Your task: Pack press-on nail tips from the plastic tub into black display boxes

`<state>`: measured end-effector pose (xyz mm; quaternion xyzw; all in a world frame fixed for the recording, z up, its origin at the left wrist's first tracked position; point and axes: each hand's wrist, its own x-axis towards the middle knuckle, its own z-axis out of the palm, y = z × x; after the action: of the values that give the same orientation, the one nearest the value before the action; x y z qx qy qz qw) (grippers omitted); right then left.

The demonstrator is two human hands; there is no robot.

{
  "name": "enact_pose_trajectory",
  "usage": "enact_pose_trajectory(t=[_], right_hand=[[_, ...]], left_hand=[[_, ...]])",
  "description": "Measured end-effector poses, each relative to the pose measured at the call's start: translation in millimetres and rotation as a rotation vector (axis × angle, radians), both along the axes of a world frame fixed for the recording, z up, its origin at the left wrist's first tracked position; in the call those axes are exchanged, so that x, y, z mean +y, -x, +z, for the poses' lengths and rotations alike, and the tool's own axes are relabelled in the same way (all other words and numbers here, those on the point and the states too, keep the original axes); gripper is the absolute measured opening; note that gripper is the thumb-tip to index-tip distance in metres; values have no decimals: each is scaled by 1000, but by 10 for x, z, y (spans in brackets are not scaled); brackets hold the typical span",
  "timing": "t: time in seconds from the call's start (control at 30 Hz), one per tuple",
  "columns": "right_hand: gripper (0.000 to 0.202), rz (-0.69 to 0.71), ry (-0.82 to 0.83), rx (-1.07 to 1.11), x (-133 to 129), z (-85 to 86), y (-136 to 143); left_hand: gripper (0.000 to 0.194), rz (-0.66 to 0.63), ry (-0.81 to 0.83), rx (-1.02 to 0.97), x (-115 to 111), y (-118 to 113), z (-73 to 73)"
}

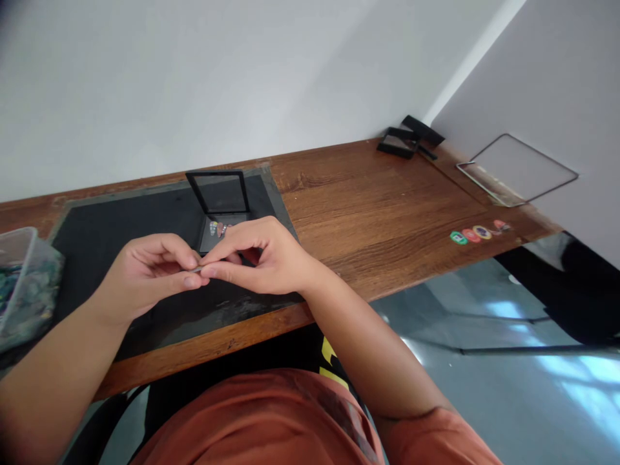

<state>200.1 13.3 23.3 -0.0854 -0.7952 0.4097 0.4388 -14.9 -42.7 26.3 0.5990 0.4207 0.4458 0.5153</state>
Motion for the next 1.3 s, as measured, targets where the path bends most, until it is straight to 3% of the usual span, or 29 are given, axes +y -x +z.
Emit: enact_pose_trajectory(t=[0.6, 1.3], right_hand=[[17, -45, -16, -53, 20, -40, 11], [11, -69, -65, -21, 40, -57, 11]], left_hand=[[23, 30, 33, 68, 28, -4, -8], [20, 62, -90, 99, 38, -5, -28]])
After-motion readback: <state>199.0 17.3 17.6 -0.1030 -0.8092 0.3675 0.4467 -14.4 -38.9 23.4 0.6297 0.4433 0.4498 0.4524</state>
